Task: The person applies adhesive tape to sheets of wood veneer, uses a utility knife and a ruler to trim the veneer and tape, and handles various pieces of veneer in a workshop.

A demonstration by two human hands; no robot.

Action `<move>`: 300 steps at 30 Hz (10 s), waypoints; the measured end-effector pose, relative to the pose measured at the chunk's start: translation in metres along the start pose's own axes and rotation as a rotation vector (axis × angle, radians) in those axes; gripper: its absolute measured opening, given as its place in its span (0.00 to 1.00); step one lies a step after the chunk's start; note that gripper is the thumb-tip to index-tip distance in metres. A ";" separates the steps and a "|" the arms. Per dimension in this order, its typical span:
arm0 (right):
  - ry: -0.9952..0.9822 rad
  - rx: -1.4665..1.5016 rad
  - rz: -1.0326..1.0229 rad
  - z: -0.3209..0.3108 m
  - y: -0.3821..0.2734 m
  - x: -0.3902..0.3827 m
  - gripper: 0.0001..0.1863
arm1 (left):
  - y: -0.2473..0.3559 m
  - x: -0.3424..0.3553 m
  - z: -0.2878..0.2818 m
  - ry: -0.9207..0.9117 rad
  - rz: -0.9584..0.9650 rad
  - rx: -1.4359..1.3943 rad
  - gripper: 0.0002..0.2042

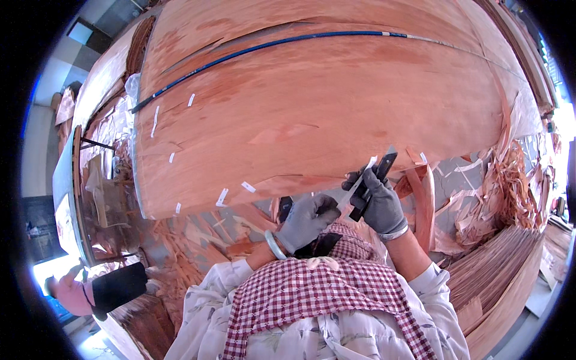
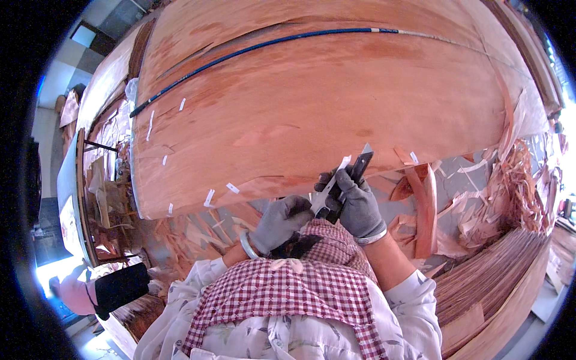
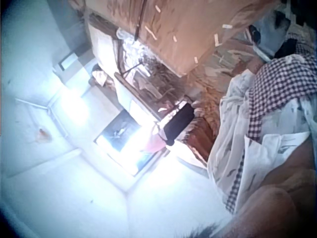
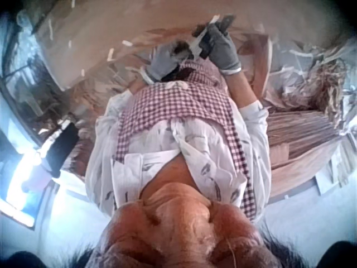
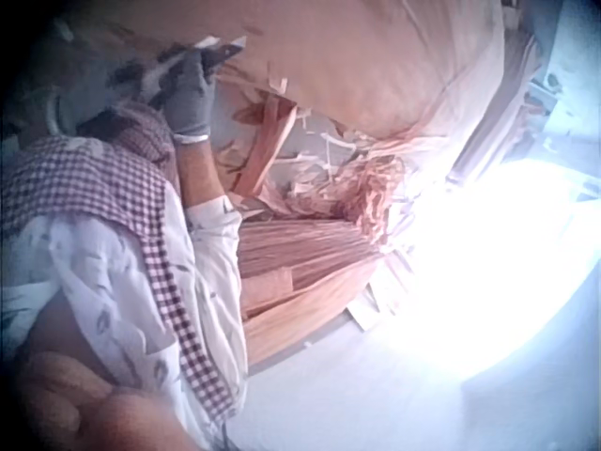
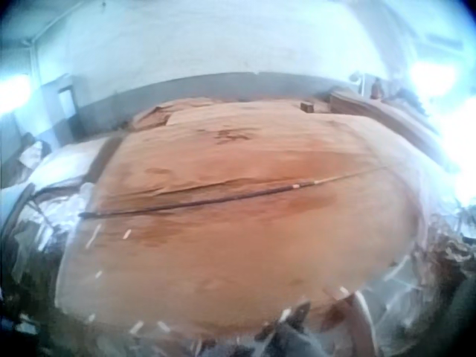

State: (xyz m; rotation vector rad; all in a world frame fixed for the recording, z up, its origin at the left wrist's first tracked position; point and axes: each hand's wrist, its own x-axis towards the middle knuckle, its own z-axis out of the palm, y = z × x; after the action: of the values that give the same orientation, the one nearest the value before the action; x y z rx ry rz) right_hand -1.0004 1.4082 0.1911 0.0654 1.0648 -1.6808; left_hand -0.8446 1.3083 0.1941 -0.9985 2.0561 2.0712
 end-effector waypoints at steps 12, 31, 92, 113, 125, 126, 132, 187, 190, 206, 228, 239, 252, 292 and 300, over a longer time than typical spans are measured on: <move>-0.152 -0.695 0.130 0.049 -0.012 0.013 0.09 | -0.009 0.024 -0.059 0.011 0.019 -0.315 0.09; 0.079 -1.039 -0.413 0.041 -0.012 0.064 0.08 | -0.027 0.067 -0.109 0.323 0.538 0.496 0.17; -0.397 -0.914 -0.037 0.117 0.065 0.164 0.16 | -0.099 0.044 -0.169 0.675 0.479 1.078 0.17; -0.545 -1.400 -0.124 0.110 0.082 0.124 0.11 | -0.097 0.048 -0.153 0.545 0.495 1.092 0.22; -0.173 -1.818 -0.159 0.136 0.039 0.184 0.20 | -0.086 0.054 -0.154 0.470 0.535 1.067 0.23; -0.107 -1.982 -0.303 0.127 0.048 0.186 0.21 | -0.088 0.056 -0.153 0.475 0.573 1.043 0.23; -0.004 -1.897 -0.316 0.122 0.034 0.167 0.22 | -0.075 0.067 -0.153 0.447 0.631 1.077 0.27; -0.223 -0.968 -0.171 -0.093 -0.393 0.059 0.14 | 0.253 0.282 0.145 0.112 0.782 0.150 0.17; -0.284 -1.036 -0.172 -0.094 -0.395 0.085 0.17 | 0.237 0.293 0.146 0.140 0.648 0.143 0.14; -0.365 -0.702 0.015 -0.163 -0.314 0.172 0.11 | 0.192 0.328 0.119 0.227 -0.007 -0.704 0.12; -0.042 -1.366 -0.117 -0.163 -0.311 0.267 0.10 | 0.121 0.407 0.049 0.957 0.411 0.771 0.19; -0.250 -1.081 0.161 -0.164 -0.307 0.234 0.12 | 0.145 0.392 0.075 0.348 0.488 1.247 0.27; 0.171 -0.865 -0.202 -0.287 -0.410 0.271 0.09 | 0.191 0.458 0.137 0.285 0.791 1.161 0.24; -0.095 -0.615 -0.172 -0.273 -0.416 0.152 0.07 | 0.234 0.512 0.224 0.026 0.684 1.244 0.24; 0.363 -0.559 -0.661 -0.361 -0.442 -0.016 0.23 | 0.188 0.452 0.238 0.077 0.921 1.152 0.20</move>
State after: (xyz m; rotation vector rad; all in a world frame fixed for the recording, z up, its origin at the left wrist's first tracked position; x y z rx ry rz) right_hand -1.5077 1.6628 0.2524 -0.3969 1.9545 -1.9112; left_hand -1.3841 1.3274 0.1215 0.1080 3.3310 0.4998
